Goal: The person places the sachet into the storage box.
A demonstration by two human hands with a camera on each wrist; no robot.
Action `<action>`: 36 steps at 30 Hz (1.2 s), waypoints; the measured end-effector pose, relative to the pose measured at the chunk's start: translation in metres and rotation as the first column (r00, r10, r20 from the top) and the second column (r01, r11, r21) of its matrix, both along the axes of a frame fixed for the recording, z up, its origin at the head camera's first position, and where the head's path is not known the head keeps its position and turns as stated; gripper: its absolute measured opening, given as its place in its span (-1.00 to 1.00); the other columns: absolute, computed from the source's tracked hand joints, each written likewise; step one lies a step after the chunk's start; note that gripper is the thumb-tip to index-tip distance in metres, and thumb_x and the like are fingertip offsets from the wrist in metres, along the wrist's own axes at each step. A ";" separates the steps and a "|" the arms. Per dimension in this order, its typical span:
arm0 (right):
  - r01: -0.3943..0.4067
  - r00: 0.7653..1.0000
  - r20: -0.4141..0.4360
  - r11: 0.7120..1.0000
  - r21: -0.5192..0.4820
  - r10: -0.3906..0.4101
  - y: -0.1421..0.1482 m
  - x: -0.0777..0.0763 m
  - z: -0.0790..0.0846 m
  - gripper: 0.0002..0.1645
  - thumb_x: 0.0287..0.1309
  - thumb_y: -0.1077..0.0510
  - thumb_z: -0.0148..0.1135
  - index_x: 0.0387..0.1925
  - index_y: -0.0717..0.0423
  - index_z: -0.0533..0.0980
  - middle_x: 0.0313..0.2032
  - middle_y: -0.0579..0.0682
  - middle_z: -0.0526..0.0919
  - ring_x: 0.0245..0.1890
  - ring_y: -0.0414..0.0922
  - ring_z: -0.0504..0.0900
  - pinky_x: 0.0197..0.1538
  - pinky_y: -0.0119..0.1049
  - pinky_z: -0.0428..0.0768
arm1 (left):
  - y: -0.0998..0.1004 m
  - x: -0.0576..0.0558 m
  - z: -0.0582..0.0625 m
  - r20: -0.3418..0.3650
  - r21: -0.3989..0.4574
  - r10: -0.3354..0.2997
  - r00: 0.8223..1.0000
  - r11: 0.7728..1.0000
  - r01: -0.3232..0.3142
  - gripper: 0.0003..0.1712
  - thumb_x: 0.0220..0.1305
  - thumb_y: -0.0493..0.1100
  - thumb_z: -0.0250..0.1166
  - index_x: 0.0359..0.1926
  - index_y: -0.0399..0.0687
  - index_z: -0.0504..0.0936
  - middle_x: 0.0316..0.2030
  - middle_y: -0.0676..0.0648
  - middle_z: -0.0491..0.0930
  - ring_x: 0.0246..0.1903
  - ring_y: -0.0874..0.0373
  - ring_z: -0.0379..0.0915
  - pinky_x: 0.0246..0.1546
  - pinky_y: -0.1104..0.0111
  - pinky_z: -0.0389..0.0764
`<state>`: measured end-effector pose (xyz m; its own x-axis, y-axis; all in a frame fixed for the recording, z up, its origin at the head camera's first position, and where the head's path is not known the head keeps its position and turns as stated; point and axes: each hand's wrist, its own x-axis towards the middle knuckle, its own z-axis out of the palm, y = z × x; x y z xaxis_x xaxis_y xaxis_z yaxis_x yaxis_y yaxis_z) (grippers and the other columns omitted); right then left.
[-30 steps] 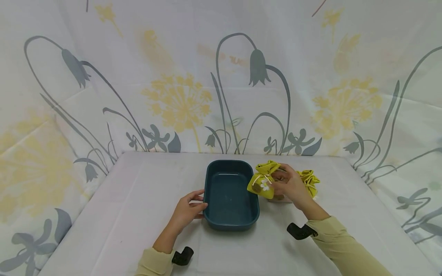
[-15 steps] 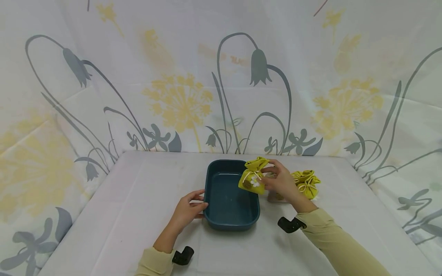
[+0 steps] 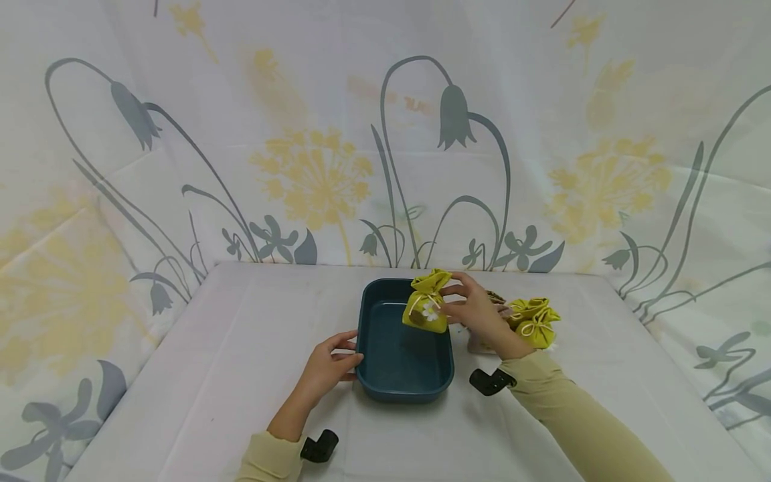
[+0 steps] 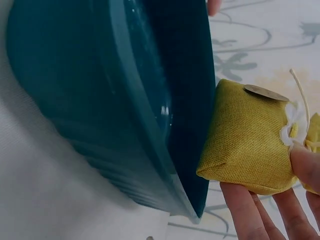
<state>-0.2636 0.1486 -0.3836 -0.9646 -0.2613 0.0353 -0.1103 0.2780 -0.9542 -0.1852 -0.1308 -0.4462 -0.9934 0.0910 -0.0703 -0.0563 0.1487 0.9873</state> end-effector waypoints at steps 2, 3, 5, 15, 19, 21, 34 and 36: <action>-0.010 1.000 -0.001 1.000 -0.004 0.010 -0.002 -0.003 -0.001 -0.14 0.08 0.33 0.28 0.34 0.18 0.07 0.04 0.32 0.44 -0.13 0.10 0.60 -0.26 -0.11 0.66 | 0.000 0.000 0.000 -0.002 -0.001 0.001 1.000 1.000 -0.001 -0.43 0.20 -0.31 0.26 0.24 -0.24 0.37 -0.10 -0.23 0.44 -0.20 -0.01 0.56 -0.35 0.23 0.66; -0.020 1.000 -0.008 1.000 0.000 0.020 -0.003 -0.005 -0.001 -0.14 0.08 0.33 0.28 0.34 0.19 0.07 0.04 0.33 0.44 -0.14 0.09 0.60 -0.26 -0.12 0.66 | 0.000 0.000 0.000 -0.003 -0.001 0.001 1.000 1.000 -0.001 -0.43 0.20 -0.31 0.26 0.24 -0.24 0.37 -0.10 -0.23 0.44 -0.20 -0.02 0.56 -0.35 0.23 0.66; -0.034 0.999 -0.015 0.999 0.006 0.034 -0.006 -0.008 -0.002 -0.14 0.07 0.33 0.29 0.34 0.20 0.07 0.04 0.33 0.44 -0.16 0.09 0.61 -0.27 -0.13 0.66 | 0.000 0.000 0.000 -0.005 -0.005 0.003 1.000 1.000 -0.003 -0.43 0.20 -0.31 0.26 0.24 -0.24 0.37 -0.11 -0.22 0.44 -0.20 -0.01 0.56 -0.35 0.23 0.66; -0.040 0.999 0.013 0.999 0.008 0.040 -0.024 -0.020 -0.003 -0.15 0.03 0.37 0.30 0.33 0.15 0.12 -0.01 0.27 0.46 -0.20 0.08 0.61 -0.27 -0.12 0.66 | 0.000 0.000 -0.001 -0.006 -0.018 0.001 1.000 1.000 -0.001 -0.43 0.21 -0.30 0.26 0.24 -0.23 0.37 -0.10 -0.23 0.44 -0.21 0.01 0.56 -0.35 0.24 0.66; -0.055 0.998 0.003 0.998 0.005 0.055 -0.031 -0.024 -0.002 -0.16 0.04 0.38 0.29 0.32 0.18 0.12 -0.02 0.28 0.46 -0.21 0.09 0.61 -0.27 -0.11 0.66 | 0.000 0.000 0.000 -0.002 -0.018 0.002 1.000 1.000 -0.002 -0.43 0.21 -0.29 0.26 0.24 -0.22 0.37 -0.09 -0.23 0.44 -0.21 0.03 0.56 -0.35 0.24 0.66; -0.070 0.998 0.001 0.998 -0.001 0.070 -0.034 -0.025 -0.002 -0.17 0.06 0.39 0.27 0.33 0.21 0.11 -0.01 0.30 0.45 -0.20 0.09 0.60 -0.25 -0.10 0.66 | 0.000 0.000 0.000 -0.003 -0.021 0.002 1.000 1.000 -0.002 -0.43 0.21 -0.29 0.26 0.24 -0.22 0.37 -0.09 -0.23 0.44 -0.20 0.04 0.56 -0.35 0.24 0.66; -0.086 0.996 0.003 0.996 0.031 0.086 -0.055 -0.038 -0.010 -0.16 0.09 0.40 0.23 0.34 0.28 0.05 0.01 0.34 0.44 -0.13 0.20 0.55 -0.24 -0.06 0.64 | 0.000 0.001 0.001 -0.003 -0.028 0.002 1.000 1.000 -0.003 -0.43 0.21 -0.27 0.27 0.24 -0.23 0.37 -0.10 -0.22 0.44 -0.21 0.04 0.56 -0.35 0.24 0.66; -0.075 0.997 0.010 0.996 0.040 0.074 -0.058 -0.041 -0.013 -0.15 0.08 0.40 0.24 0.34 0.26 0.05 0.02 0.33 0.45 -0.12 0.19 0.54 -0.24 -0.06 0.64 | 0.000 0.001 0.002 -0.003 -0.029 0.006 1.000 1.000 -0.006 -0.44 0.21 -0.28 0.26 0.24 -0.22 0.37 -0.11 -0.21 0.44 -0.21 0.04 0.56 -0.35 0.24 0.66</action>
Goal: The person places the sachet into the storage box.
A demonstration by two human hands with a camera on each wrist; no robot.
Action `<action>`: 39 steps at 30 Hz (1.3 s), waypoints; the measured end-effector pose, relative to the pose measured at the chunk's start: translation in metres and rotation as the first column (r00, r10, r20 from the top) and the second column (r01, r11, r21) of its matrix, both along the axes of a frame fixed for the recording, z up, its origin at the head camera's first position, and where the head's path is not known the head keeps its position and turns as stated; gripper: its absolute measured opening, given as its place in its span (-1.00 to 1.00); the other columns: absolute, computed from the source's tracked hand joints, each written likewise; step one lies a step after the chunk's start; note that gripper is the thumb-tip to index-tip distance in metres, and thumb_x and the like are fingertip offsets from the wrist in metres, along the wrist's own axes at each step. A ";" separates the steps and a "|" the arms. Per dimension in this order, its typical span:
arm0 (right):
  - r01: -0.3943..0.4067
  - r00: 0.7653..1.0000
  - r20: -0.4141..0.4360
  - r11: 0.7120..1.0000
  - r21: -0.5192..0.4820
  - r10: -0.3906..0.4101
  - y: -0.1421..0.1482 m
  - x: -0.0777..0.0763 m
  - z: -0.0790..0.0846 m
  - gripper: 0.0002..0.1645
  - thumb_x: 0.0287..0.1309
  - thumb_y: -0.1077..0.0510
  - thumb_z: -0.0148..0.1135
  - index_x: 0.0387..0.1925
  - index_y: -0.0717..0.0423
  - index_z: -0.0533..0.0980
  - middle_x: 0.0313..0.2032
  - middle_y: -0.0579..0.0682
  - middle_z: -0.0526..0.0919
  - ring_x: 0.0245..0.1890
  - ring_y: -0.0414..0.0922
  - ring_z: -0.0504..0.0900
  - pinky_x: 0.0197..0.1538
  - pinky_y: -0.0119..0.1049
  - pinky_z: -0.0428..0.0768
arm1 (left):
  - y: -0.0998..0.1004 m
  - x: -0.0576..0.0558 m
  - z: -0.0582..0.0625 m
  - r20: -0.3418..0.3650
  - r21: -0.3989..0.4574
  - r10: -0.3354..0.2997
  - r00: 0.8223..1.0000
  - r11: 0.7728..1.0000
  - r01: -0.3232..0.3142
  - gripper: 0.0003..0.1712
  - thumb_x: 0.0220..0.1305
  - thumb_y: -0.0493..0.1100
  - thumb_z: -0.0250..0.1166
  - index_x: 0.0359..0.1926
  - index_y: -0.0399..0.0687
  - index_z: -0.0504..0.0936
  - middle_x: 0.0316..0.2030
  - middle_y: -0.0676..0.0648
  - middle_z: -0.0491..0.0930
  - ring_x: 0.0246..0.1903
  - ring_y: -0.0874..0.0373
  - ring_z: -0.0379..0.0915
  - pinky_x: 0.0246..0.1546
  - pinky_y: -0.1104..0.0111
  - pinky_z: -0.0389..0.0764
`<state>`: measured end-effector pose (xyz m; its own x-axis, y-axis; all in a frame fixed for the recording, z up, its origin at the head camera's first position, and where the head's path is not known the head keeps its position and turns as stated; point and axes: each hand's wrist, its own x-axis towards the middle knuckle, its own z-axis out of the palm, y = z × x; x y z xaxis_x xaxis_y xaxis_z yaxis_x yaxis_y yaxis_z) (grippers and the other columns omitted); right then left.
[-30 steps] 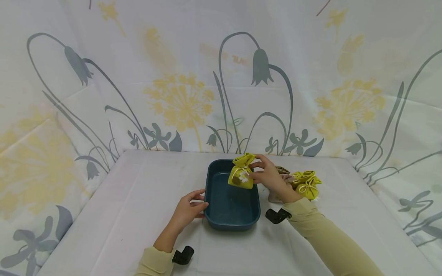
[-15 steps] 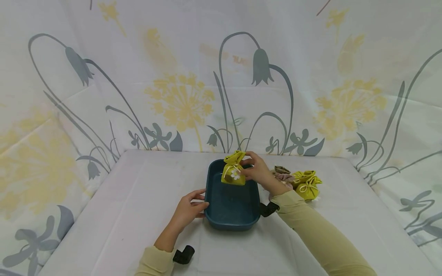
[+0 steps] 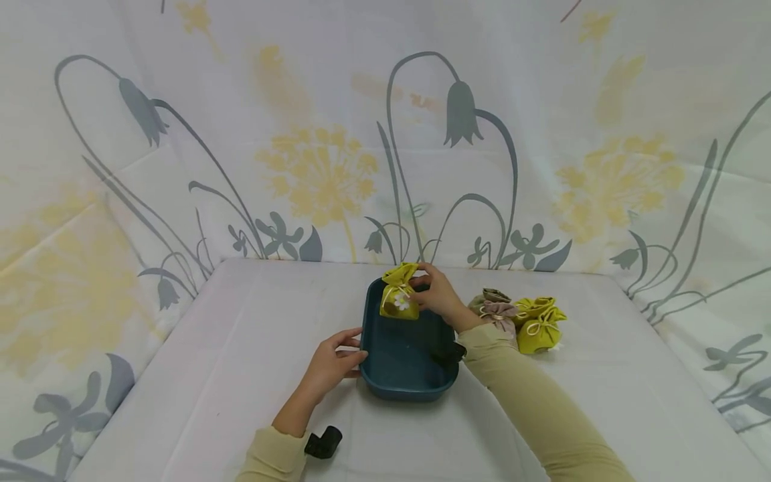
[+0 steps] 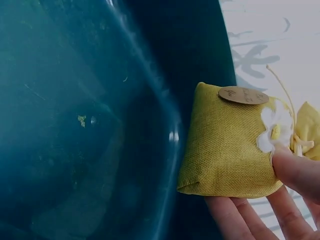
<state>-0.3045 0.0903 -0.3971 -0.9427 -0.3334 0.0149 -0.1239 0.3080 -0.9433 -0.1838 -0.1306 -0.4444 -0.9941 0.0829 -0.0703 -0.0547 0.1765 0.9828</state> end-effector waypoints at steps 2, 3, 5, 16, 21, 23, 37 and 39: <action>0.007 1.000 -0.002 1.000 -0.001 -0.007 -0.002 -0.004 -0.003 -0.17 0.08 0.41 0.24 0.33 0.28 0.07 0.01 0.33 0.46 -0.11 0.19 0.54 -0.23 -0.05 0.64 | 0.000 0.000 0.001 -0.001 0.002 0.001 1.000 1.000 -0.001 -0.43 0.21 -0.28 0.26 0.24 -0.23 0.37 -0.11 -0.22 0.44 -0.20 0.03 0.56 -0.35 0.24 0.66; 0.008 1.000 -0.004 1.000 -0.003 -0.008 -0.003 -0.005 -0.005 -0.18 0.07 0.41 0.24 0.32 0.28 0.08 0.01 0.34 0.46 -0.11 0.19 0.54 -0.23 -0.04 0.64 | 0.000 0.000 0.001 0.000 0.005 0.002 1.000 1.000 -0.002 -0.43 0.21 -0.29 0.26 0.24 -0.23 0.37 -0.10 -0.22 0.44 -0.20 0.03 0.56 -0.35 0.24 0.66; 0.012 1.000 -0.003 1.000 -0.008 -0.012 -0.004 -0.009 -0.008 -0.19 0.06 0.43 0.24 0.31 0.28 0.10 -0.01 0.33 0.47 -0.11 0.20 0.53 -0.22 -0.02 0.63 | 0.000 0.000 0.001 0.001 0.007 0.001 1.000 1.000 -0.002 -0.43 0.21 -0.29 0.26 0.25 -0.23 0.37 -0.10 -0.23 0.44 -0.20 0.02 0.56 -0.35 0.24 0.66; 0.017 1.000 -0.018 0.999 0.039 -0.016 -0.017 -0.016 -0.018 -0.23 0.06 0.45 0.24 0.29 0.29 0.14 -0.01 0.34 0.47 -0.16 0.19 0.54 -0.27 -0.06 0.64 | 0.000 -0.001 -0.001 0.010 -0.005 -0.003 1.000 1.000 0.003 -0.44 0.22 -0.29 0.25 0.25 -0.19 0.37 -0.10 -0.21 0.43 -0.18 0.04 0.55 -0.33 0.25 0.66; 0.042 0.999 -0.019 0.997 0.063 -0.041 -0.021 -0.017 -0.023 -0.24 0.05 0.46 0.24 0.28 0.27 0.17 -0.01 0.33 0.48 -0.16 0.19 0.54 -0.29 -0.09 0.63 | 0.001 -0.001 -0.001 0.002 -0.003 -0.004 1.000 1.000 0.004 -0.44 0.23 -0.30 0.23 0.25 -0.20 0.36 -0.10 -0.21 0.43 -0.17 0.01 0.55 -0.34 0.24 0.66; 0.050 0.999 -0.020 0.996 0.068 -0.049 -0.022 -0.018 -0.025 -0.25 0.04 0.46 0.25 0.27 0.26 0.19 -0.02 0.32 0.49 -0.14 0.19 0.53 -0.30 -0.09 0.63 | 0.001 -0.001 -0.001 0.002 -0.001 -0.005 1.000 1.000 0.005 -0.44 0.23 -0.31 0.23 0.26 -0.21 0.36 -0.10 -0.21 0.43 -0.17 0.01 0.55 -0.33 0.24 0.66; 0.083 0.997 0.001 0.993 0.084 -0.084 -0.021 -0.020 -0.023 -0.22 0.02 0.49 0.23 0.28 0.24 0.19 -0.06 0.33 0.50 -0.19 0.18 0.54 -0.22 -0.04 0.61 | 0.000 0.000 0.000 0.007 0.006 -0.011 1.000 1.000 0.011 -0.43 0.21 -0.30 0.25 0.25 -0.24 0.36 -0.08 -0.25 0.43 -0.18 0.04 0.55 -0.33 0.24 0.66; 0.079 0.997 0.009 0.994 0.077 -0.080 -0.020 -0.021 -0.022 -0.21 0.01 0.50 0.23 0.29 0.23 0.18 -0.05 0.33 0.50 -0.17 0.18 0.54 -0.21 -0.04 0.61 | 0.000 0.000 0.000 0.007 0.006 -0.012 1.000 1.000 0.012 -0.42 0.22 -0.30 0.25 0.25 -0.25 0.35 -0.08 -0.25 0.43 -0.17 0.03 0.55 -0.32 0.23 0.66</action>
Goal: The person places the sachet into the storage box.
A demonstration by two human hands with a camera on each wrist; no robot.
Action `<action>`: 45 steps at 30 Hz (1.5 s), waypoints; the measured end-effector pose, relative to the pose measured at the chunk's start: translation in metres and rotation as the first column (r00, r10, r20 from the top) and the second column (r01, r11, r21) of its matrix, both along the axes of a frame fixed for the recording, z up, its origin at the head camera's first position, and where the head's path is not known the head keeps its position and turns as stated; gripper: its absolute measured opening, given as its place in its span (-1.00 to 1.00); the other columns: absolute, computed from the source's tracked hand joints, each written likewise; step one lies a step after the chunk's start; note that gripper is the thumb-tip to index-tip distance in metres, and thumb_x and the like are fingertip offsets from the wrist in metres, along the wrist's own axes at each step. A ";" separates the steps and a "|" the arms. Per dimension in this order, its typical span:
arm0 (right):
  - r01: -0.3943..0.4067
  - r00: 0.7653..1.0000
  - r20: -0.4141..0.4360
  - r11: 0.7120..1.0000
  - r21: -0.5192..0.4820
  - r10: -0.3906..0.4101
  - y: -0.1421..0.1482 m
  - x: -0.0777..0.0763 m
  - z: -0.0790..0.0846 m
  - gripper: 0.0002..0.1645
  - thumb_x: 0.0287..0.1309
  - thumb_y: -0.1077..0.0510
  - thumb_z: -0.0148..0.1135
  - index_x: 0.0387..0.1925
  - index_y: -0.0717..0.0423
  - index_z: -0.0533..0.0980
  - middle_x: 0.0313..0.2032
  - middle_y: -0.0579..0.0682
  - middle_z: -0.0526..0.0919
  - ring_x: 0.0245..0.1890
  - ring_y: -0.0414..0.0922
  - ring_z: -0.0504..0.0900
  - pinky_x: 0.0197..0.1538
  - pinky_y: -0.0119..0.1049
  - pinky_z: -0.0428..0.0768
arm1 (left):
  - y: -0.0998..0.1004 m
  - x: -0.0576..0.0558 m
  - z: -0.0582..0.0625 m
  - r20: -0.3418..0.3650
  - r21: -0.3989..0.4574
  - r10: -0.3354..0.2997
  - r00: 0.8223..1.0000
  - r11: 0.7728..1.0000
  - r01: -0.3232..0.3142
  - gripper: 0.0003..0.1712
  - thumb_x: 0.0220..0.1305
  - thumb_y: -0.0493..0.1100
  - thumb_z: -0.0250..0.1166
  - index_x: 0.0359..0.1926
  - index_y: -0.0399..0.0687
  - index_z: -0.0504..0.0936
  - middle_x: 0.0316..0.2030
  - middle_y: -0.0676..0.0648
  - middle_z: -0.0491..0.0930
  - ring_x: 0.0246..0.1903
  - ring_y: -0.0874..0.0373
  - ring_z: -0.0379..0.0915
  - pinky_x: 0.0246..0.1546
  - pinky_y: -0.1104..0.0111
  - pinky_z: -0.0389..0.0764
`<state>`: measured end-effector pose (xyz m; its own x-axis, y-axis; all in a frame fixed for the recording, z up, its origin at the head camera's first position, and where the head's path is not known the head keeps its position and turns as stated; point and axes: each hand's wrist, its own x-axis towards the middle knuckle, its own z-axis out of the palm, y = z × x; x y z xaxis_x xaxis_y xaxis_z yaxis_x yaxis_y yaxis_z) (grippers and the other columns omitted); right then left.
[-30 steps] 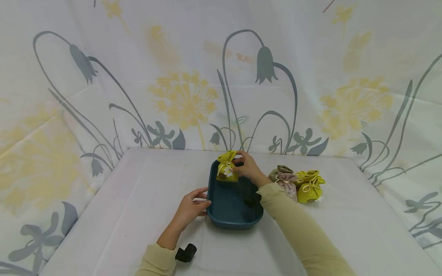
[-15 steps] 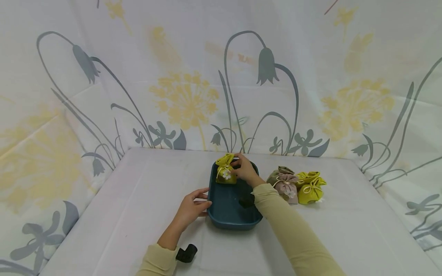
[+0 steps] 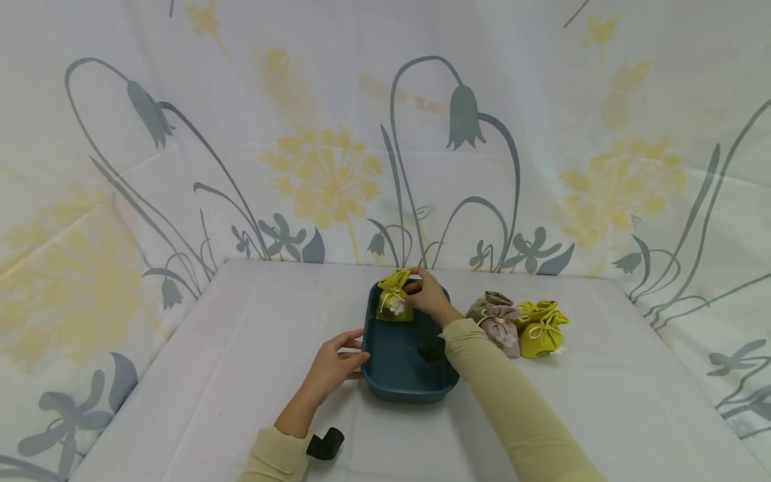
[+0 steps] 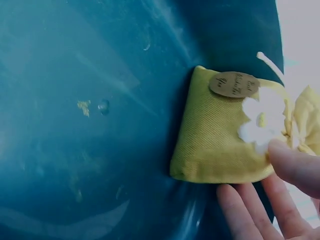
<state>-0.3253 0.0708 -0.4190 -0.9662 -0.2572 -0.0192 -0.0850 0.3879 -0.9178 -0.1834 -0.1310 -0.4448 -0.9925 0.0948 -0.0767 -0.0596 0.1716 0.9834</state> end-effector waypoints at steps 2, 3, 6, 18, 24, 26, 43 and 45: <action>0.001 1.000 0.006 1.000 -0.012 -0.001 0.003 0.000 0.002 -0.19 0.00 0.50 0.24 0.29 0.23 0.18 -0.05 0.33 0.49 -0.15 0.19 0.53 -0.19 -0.03 0.61 | 0.000 0.000 0.000 0.001 -0.003 0.002 1.000 1.000 -0.002 -0.42 0.21 -0.29 0.25 0.25 -0.25 0.35 -0.08 -0.25 0.43 -0.17 0.03 0.55 -0.33 0.23 0.66; 0.002 1.000 0.008 1.000 -0.015 -0.001 0.005 0.001 0.003 -0.19 -0.01 0.50 0.25 0.29 0.23 0.18 -0.04 0.34 0.49 -0.14 0.20 0.53 -0.17 -0.03 0.60 | 0.000 0.000 0.001 0.000 -0.006 0.004 1.000 1.000 -0.004 -0.42 0.21 -0.29 0.26 0.25 -0.26 0.35 -0.08 -0.25 0.43 -0.17 0.03 0.55 -0.33 0.24 0.66; -0.001 1.000 0.002 1.000 -0.018 0.001 0.010 0.002 0.006 -0.18 -0.02 0.49 0.28 0.29 0.24 0.19 -0.03 0.34 0.47 -0.11 0.21 0.52 -0.14 -0.03 0.60 | 0.001 0.001 0.002 0.000 -0.010 0.010 1.000 1.000 -0.010 -0.43 0.21 -0.29 0.26 0.25 -0.26 0.36 -0.08 -0.25 0.43 -0.18 0.03 0.55 -0.33 0.24 0.66; -0.046 0.998 0.036 0.992 -0.114 0.050 0.025 0.020 0.017 -0.28 0.09 0.49 0.17 0.29 0.27 0.18 0.04 0.37 0.41 -0.01 0.23 0.48 0.03 -0.01 0.52 | 0.002 0.000 -0.001 0.001 -0.003 0.011 1.000 1.000 -0.011 -0.43 0.22 -0.29 0.25 0.25 -0.26 0.35 -0.07 -0.26 0.43 -0.18 0.03 0.55 -0.33 0.24 0.66; -0.073 0.997 0.010 0.994 -0.080 0.074 0.024 0.038 0.023 -0.31 0.07 0.46 0.21 0.25 0.24 0.24 0.02 0.30 0.46 0.01 0.19 0.49 -0.03 -0.11 0.56 | 0.002 0.000 -0.002 -0.002 -0.007 0.015 1.000 1.000 -0.015 -0.43 0.22 -0.30 0.25 0.25 -0.25 0.36 -0.08 -0.24 0.44 -0.18 0.03 0.54 -0.34 0.24 0.66; -0.085 0.996 0.003 0.992 -0.088 0.085 0.024 0.044 0.025 -0.32 0.07 0.46 0.21 0.25 0.25 0.25 0.02 0.31 0.46 -0.01 0.19 0.50 -0.04 -0.11 0.57 | 0.002 0.000 -0.002 -0.005 -0.009 0.017 1.000 1.000 -0.017 -0.43 0.22 -0.29 0.25 0.25 -0.26 0.36 -0.09 -0.24 0.44 -0.18 0.03 0.54 -0.34 0.24 0.66; -0.163 0.986 -0.052 0.978 -0.128 0.158 0.036 0.084 0.030 -0.32 0.03 0.37 0.30 0.21 0.14 0.31 0.01 0.26 0.48 -0.01 0.14 0.51 -0.06 -0.14 0.58 | 0.003 0.001 -0.001 -0.013 -0.005 0.021 1.000 1.000 -0.021 -0.46 0.22 -0.32 0.24 0.24 -0.25 0.37 -0.11 -0.22 0.44 -0.18 0.01 0.55 -0.34 0.23 0.66; -0.160 0.987 -0.047 0.978 -0.135 0.155 0.039 0.090 0.029 -0.34 0.04 0.36 0.30 0.20 0.12 0.32 0.01 0.24 0.48 -0.01 0.14 0.51 -0.07 -0.15 0.58 | 0.002 0.001 -0.001 -0.012 -0.007 0.024 1.000 1.000 -0.024 -0.45 0.22 -0.31 0.24 0.24 -0.25 0.37 -0.10 -0.23 0.44 -0.18 0.02 0.54 -0.34 0.23 0.66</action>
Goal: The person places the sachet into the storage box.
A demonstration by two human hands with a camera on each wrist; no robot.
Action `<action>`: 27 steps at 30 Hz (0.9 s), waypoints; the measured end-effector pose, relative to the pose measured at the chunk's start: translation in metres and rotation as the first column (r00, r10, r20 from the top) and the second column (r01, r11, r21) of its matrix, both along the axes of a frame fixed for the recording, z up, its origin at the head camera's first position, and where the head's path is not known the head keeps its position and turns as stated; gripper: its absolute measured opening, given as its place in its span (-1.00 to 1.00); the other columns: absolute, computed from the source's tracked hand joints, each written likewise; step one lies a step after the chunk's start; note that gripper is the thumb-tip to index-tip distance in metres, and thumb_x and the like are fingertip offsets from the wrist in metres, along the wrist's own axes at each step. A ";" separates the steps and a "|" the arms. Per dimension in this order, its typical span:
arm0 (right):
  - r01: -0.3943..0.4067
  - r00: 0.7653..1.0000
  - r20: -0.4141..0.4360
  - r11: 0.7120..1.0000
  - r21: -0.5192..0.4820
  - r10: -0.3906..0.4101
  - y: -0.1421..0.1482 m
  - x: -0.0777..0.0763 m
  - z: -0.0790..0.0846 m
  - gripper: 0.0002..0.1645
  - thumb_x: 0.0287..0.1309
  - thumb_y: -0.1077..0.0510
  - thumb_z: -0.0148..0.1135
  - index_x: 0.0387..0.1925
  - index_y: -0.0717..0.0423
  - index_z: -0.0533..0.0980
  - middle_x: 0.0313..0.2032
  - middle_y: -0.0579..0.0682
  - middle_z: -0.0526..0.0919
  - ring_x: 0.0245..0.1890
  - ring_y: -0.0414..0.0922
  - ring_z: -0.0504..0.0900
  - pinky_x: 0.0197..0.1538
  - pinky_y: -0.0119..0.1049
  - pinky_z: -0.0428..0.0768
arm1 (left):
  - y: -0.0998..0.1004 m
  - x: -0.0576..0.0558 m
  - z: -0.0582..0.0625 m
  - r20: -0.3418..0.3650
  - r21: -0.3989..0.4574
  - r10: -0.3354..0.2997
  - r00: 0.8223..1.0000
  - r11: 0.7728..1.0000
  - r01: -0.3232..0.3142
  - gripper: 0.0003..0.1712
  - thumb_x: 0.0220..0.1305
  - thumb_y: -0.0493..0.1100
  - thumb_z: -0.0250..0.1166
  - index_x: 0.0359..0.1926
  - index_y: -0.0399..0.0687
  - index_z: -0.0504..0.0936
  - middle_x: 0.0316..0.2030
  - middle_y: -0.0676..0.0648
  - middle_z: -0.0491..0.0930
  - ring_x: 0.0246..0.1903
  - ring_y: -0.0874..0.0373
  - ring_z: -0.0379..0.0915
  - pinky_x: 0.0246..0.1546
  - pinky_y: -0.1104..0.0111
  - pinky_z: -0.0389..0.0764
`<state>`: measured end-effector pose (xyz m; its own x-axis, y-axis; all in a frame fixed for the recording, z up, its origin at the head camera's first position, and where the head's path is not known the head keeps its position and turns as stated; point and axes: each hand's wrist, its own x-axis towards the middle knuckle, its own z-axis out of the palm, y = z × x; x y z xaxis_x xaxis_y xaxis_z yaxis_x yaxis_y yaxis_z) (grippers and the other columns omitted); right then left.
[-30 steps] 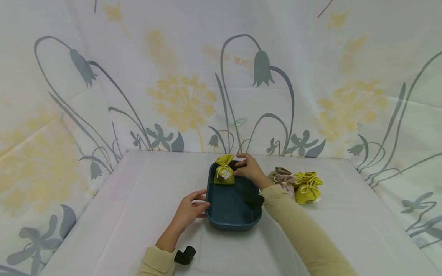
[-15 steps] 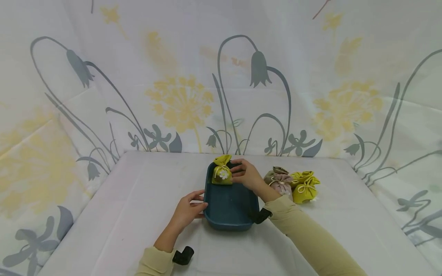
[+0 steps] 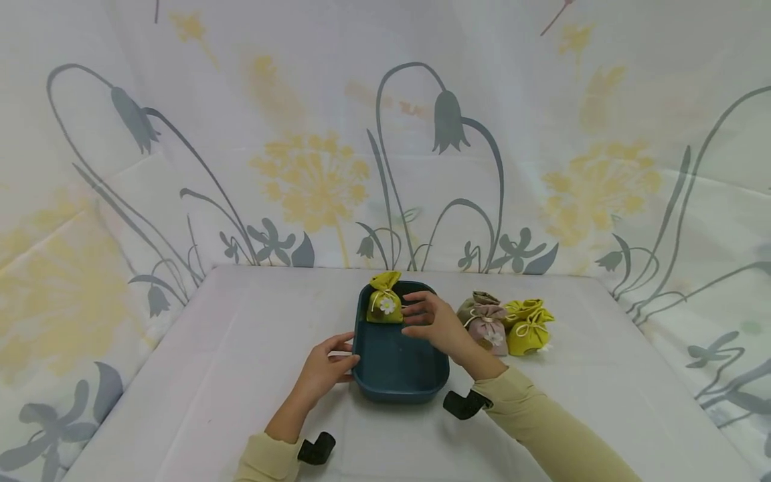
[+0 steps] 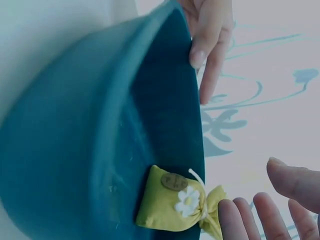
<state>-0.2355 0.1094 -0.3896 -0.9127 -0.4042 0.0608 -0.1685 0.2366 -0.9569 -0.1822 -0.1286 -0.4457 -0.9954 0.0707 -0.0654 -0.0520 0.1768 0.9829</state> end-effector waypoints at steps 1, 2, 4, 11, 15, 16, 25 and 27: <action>-0.001 1.000 0.005 1.000 -0.004 0.001 0.001 0.003 0.000 -0.34 0.04 0.37 0.30 0.20 0.14 0.31 0.01 0.25 0.48 0.00 0.14 0.50 -0.06 -0.13 0.57 | 0.000 0.000 0.000 0.002 0.000 0.002 1.000 1.000 -0.002 -0.46 0.22 -0.32 0.24 0.24 -0.25 0.37 -0.10 -0.23 0.44 -0.18 0.02 0.54 -0.34 0.23 0.66; -0.001 1.000 0.007 1.000 -0.005 0.001 0.001 0.008 0.003 -0.34 0.05 0.37 0.29 0.20 0.15 0.31 0.02 0.26 0.47 0.01 0.15 0.49 -0.05 -0.12 0.57 | -0.001 0.000 -0.001 0.003 -0.003 0.004 1.000 1.000 -0.004 -0.46 0.22 -0.32 0.24 0.24 -0.25 0.37 -0.10 -0.24 0.44 -0.18 0.02 0.54 -0.34 0.23 0.66; 0.007 1.000 0.001 1.000 -0.008 -0.007 0.004 0.014 0.005 -0.35 0.05 0.38 0.29 0.20 0.18 0.31 0.03 0.28 0.46 0.01 0.16 0.49 -0.04 -0.11 0.57 | -0.002 0.001 -0.002 0.005 -0.007 0.008 1.000 1.000 -0.008 -0.46 0.22 -0.32 0.24 0.23 -0.25 0.37 -0.09 -0.24 0.44 -0.17 0.03 0.54 -0.33 0.23 0.66; 0.041 0.999 -0.033 0.999 -0.024 -0.042 0.018 0.028 -0.006 -0.37 0.03 0.35 0.31 0.17 0.17 0.33 0.01 0.21 0.49 0.00 0.11 0.51 -0.05 -0.15 0.59 | -0.001 0.001 -0.001 0.001 0.008 0.005 1.000 1.000 -0.005 -0.45 0.22 -0.30 0.25 0.23 -0.26 0.38 -0.10 -0.22 0.45 -0.18 0.03 0.54 -0.33 0.23 0.66; 0.068 0.997 -0.038 0.997 -0.028 -0.069 0.025 0.038 -0.009 -0.38 0.02 0.36 0.31 0.15 0.19 0.34 0.00 0.25 0.49 -0.01 0.12 0.52 -0.08 -0.17 0.60 | 0.000 0.001 0.000 0.003 0.009 0.009 1.000 1.000 -0.009 -0.45 0.21 -0.29 0.26 0.23 -0.26 0.38 -0.11 -0.22 0.45 -0.20 0.04 0.54 -0.34 0.23 0.66; 0.074 0.996 -0.037 0.997 -0.030 -0.075 0.027 0.040 -0.010 -0.38 0.02 0.36 0.31 0.15 0.20 0.34 0.00 0.26 0.49 -0.02 0.12 0.52 -0.08 -0.18 0.60 | 0.000 0.001 0.000 0.004 0.008 0.009 1.000 1.000 -0.009 -0.45 0.21 -0.29 0.26 0.23 -0.26 0.38 -0.11 -0.22 0.45 -0.20 0.05 0.54 -0.34 0.23 0.66; 0.176 0.984 0.011 0.984 -0.022 -0.175 0.041 0.055 -0.015 -0.42 0.04 0.39 0.28 0.14 0.19 0.35 0.00 0.21 0.50 -0.01 0.11 0.52 -0.08 -0.18 0.60 | -0.001 0.001 -0.002 -0.004 0.013 0.002 1.000 1.000 -0.002 -0.44 0.21 -0.27 0.27 0.23 -0.26 0.38 -0.11 -0.22 0.45 -0.20 0.03 0.54 -0.34 0.23 0.66; 0.190 0.982 0.014 0.982 -0.022 -0.189 0.044 0.058 -0.016 -0.41 0.05 0.40 0.27 0.15 0.22 0.34 0.01 0.23 0.49 -0.01 0.11 0.52 -0.08 -0.19 0.60 | 0.000 0.001 -0.002 -0.007 0.012 0.001 1.000 1.000 -0.001 -0.44 0.21 -0.27 0.27 0.23 -0.26 0.38 -0.11 -0.21 0.45 -0.20 0.03 0.54 -0.34 0.23 0.66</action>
